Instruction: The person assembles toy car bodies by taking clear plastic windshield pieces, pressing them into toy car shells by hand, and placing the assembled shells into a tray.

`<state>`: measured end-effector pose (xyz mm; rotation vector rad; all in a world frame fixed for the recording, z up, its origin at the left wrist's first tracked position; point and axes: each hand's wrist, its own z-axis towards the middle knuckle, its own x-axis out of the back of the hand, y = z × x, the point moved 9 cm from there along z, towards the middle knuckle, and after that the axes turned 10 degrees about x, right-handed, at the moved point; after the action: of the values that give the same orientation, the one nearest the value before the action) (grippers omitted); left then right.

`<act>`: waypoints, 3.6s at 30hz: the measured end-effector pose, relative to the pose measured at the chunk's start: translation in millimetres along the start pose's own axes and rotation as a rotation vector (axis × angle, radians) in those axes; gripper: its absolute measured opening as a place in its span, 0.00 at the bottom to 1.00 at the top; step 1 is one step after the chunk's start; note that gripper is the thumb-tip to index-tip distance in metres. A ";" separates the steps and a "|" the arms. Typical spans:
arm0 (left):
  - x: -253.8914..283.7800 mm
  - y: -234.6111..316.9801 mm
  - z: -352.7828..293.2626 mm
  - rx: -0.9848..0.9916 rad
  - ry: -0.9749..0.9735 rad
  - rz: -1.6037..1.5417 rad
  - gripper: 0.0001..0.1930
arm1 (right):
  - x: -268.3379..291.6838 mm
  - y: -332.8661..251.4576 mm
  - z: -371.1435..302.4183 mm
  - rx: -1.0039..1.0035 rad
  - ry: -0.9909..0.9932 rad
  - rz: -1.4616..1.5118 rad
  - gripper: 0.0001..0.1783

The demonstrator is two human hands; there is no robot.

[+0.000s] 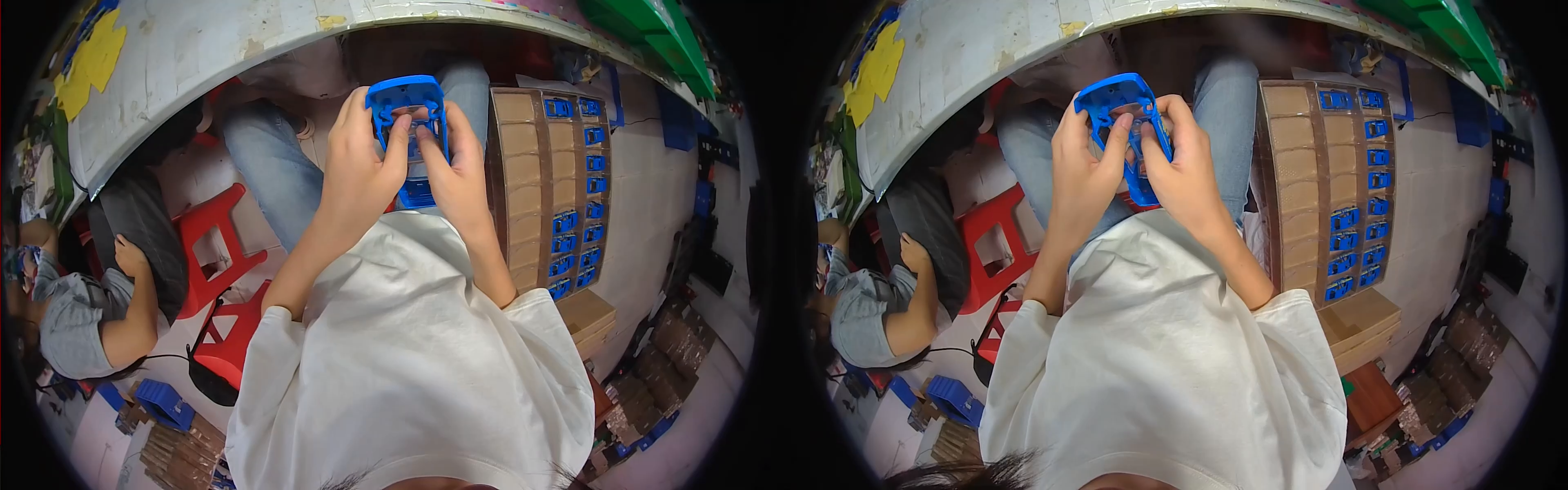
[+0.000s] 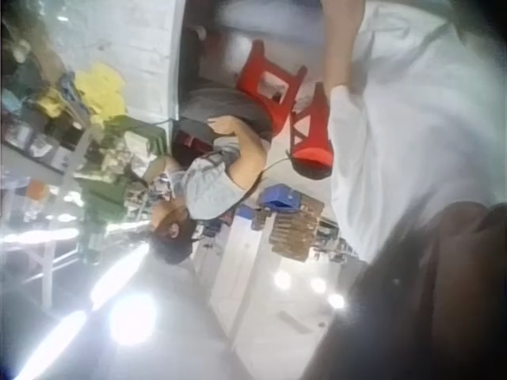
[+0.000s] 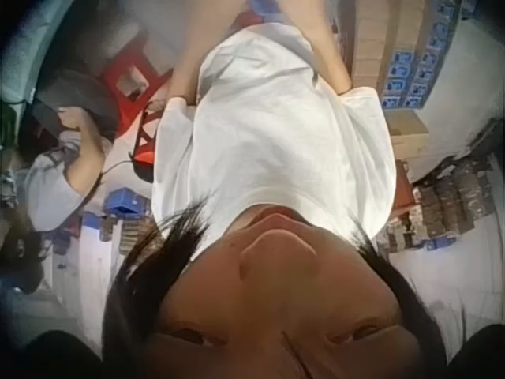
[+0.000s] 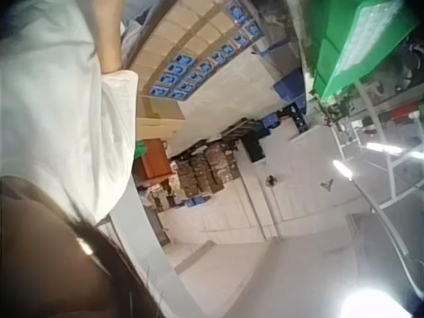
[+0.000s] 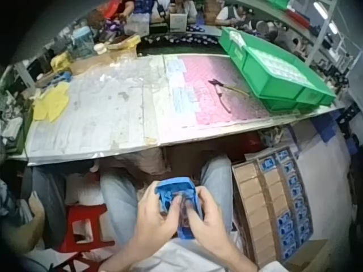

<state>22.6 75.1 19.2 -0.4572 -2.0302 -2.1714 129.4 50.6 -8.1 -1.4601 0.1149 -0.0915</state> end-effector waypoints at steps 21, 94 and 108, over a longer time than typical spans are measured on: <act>10.9 -12.7 -0.6 0.032 0.011 -0.032 0.10 | 0.1 4.7 0.4 -0.017 0.056 -0.008 0.03; 384.4 -154.2 149.4 0.431 0.546 1.019 0.36 | 377.4 216.8 -13.4 -0.045 0.696 -0.724 0.13; 198.1 -20.8 186.1 -0.509 0.517 0.979 0.15 | 460.6 267.5 44.3 -0.740 0.713 -1.291 0.32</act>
<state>-146.9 282.6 69.3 -0.6612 -0.7070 -1.8221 589.7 62.6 -279.5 -1.9489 -0.2671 -1.7736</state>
